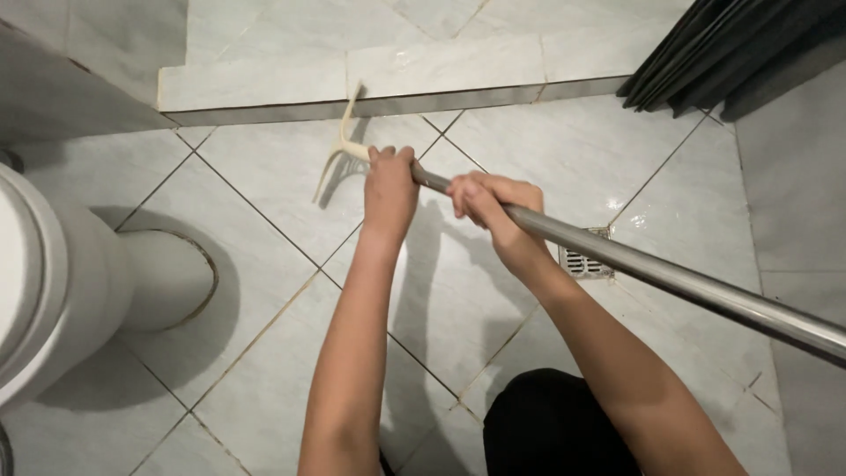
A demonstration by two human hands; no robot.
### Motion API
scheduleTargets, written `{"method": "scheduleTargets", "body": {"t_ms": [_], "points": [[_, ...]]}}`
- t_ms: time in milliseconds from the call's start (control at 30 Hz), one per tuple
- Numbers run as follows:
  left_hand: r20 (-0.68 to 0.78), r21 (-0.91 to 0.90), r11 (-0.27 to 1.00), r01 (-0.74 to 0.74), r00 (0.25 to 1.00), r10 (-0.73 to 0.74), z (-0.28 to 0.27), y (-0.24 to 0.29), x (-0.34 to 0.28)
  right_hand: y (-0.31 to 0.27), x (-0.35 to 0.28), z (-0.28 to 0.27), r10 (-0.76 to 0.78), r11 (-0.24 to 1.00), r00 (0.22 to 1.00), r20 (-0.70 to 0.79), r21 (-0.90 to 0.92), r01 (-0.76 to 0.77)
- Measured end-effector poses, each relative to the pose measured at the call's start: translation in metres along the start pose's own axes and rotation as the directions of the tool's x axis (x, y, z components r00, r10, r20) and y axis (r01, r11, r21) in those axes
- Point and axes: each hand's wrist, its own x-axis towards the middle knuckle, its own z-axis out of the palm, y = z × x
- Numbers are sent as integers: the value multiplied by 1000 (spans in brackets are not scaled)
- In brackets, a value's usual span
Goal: The person cleans the bathroom floor using a pink broom and a squeegee. They sweep the area around the toilet and sink, then kneel to push water toward the drain with the squeegee. The person also briefly handles a black trash bag before resuming the cleaning process.
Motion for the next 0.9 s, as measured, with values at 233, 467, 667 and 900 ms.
{"method": "scheduleTargets", "body": {"t_ms": [233, 467, 667, 900], "points": [[51, 18, 999, 38, 998, -39, -11, -19, -32, 24, -15, 18, -162, 984, 984, 77, 88, 155], [48, 101, 982, 159, 985, -164, -17, -85, -49, 30, -7, 63, -62, 990, 994, 89, 131, 50], [92, 213, 964, 157, 979, -179, 22, -75, -40, 73, -27, 47, 173, 985, 984, -37, 34, -171], [268, 424, 892, -158, 963, 43, 134, 63, -59, 59, -119, -80, 287, 958, 901, -326, 104, -267]]}}
